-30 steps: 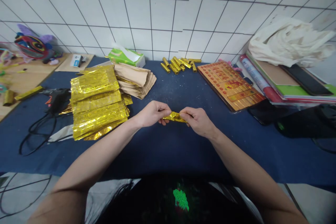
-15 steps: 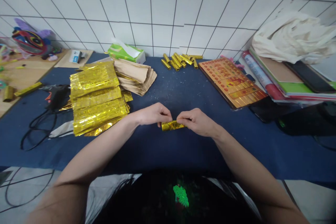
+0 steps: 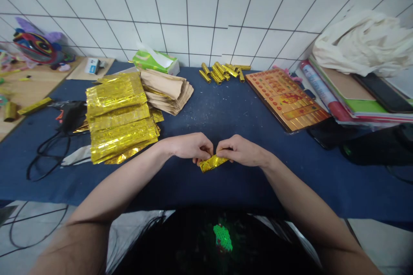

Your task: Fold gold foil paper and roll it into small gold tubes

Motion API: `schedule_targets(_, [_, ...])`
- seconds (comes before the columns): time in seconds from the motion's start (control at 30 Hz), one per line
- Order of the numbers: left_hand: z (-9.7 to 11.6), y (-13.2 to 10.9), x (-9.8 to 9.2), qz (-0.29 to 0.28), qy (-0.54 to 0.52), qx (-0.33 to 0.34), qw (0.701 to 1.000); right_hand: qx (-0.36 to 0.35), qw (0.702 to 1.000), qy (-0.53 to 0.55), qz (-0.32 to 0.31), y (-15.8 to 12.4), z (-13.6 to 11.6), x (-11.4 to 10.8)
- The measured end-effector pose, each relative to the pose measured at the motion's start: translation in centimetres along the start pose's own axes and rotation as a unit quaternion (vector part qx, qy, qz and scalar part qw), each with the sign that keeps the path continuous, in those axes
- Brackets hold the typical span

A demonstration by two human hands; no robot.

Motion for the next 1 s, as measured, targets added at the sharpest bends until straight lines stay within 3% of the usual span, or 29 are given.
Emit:
schedule_targets(0.27, [0.2,0.2,0.1,0.058,0.058,-0.012,0.997,0.011,0.997,-0.074,0.029,0.2,0.2,0.0])
schedule_targets(0.6, [-0.2,0.5,0.5,0.073,0.040,-0.038,0.996,0.021,0.987,-0.148,0.053,0.4,0.3,0.0])
schedule_targets(0.7, [-0.4,0.6,0.1,0.111,0.051,-0.026,0.992,0.041,0.992,-0.081,0.086,0.4,0.6,-0.3])
schedule_targets(0.87, [0.0,0.4,-0.4,0.154,0.023,0.013,0.988,0.078,0.979,0.137,0.126,0.1,2.1,-1.1])
schedule_targets(1.0, [0.4,0.2,-0.5,0.172,0.017,0.028,0.985,0.068,0.974,0.163,0.140,-0.1,2.5,-1.6])
Point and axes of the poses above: each hand's wrist, its own y-axis towards the middle knuckle, its own x-axis out of the palm, z = x × y, the point moved 3 cm from there along y, towards the middle knuckle, and after that the axes turned 11 degrees about -y, right-handed, at the moved point
